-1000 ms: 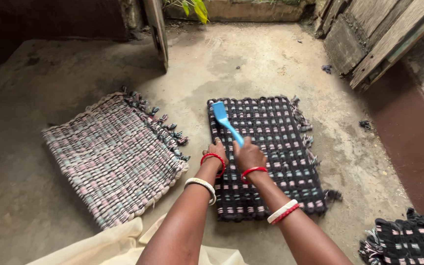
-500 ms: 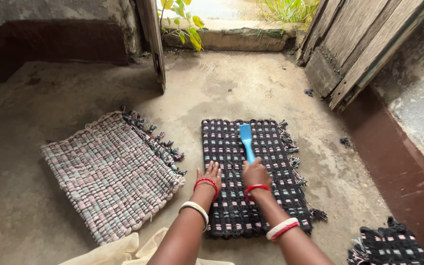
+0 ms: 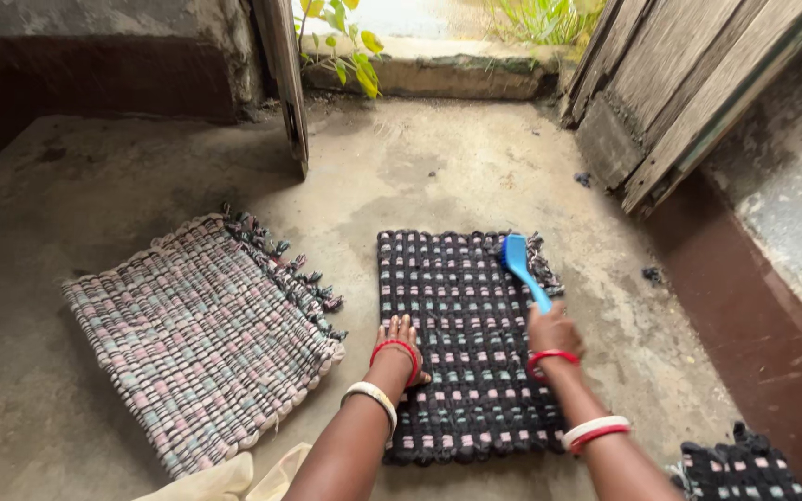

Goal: The person cleans a rug by hand using a blue brush, repeatedly striking and sweeping the surface of the rug while it sits on the floor.

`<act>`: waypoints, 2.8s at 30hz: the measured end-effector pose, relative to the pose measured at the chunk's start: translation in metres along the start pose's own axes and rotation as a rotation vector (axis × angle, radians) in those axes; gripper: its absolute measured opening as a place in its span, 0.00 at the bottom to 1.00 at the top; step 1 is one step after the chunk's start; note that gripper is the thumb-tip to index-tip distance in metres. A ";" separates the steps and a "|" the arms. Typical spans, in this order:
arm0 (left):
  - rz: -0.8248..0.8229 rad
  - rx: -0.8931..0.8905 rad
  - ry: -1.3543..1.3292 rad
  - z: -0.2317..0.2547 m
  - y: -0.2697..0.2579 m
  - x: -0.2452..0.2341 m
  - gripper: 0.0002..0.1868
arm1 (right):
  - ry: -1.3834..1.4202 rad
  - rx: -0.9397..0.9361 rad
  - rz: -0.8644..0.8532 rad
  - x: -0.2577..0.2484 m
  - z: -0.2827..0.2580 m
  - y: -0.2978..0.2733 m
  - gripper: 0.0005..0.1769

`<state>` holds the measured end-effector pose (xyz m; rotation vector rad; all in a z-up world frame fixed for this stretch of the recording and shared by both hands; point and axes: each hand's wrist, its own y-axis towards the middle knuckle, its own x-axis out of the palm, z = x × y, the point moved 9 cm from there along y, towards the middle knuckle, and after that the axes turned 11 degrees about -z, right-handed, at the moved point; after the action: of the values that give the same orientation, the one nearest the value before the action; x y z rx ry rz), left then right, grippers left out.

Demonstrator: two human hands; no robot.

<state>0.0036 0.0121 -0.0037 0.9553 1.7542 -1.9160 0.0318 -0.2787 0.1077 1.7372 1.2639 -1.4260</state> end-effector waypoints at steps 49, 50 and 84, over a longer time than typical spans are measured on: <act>-0.003 0.036 -0.103 -0.005 0.020 -0.029 0.85 | 0.016 -0.361 -0.248 0.084 -0.181 -0.060 0.28; 0.003 0.034 -0.117 -0.005 0.023 -0.030 0.83 | 0.017 -0.358 -0.251 0.082 -0.179 -0.055 0.28; 0.056 -0.011 -0.178 0.001 0.039 -0.006 0.73 | 0.026 -0.085 -0.007 0.039 -0.044 -0.036 0.32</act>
<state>0.0341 0.0037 -0.0279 0.7951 1.6180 -1.8916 0.0176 -0.2138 0.0880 1.7015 1.3264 -1.3385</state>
